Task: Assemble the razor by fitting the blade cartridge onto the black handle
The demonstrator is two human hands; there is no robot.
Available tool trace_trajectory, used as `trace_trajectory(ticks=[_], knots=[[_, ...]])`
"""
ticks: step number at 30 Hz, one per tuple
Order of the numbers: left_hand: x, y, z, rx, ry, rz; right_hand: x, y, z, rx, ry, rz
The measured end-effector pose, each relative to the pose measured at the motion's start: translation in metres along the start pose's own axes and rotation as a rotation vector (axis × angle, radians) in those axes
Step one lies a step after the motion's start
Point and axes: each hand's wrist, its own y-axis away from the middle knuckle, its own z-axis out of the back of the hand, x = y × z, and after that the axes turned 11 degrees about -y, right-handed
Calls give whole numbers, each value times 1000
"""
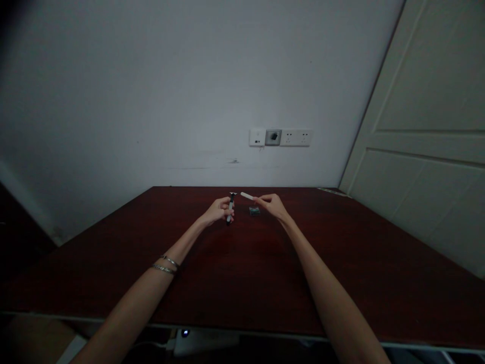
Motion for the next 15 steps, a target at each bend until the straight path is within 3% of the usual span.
trace_trajectory(ticks=[6,15], knots=[[12,-6,2,-157,-238,-266,26,5,3,191,-49,-30],[4,5,9,-229,-505,-342,35,8,4,223,40,-45]])
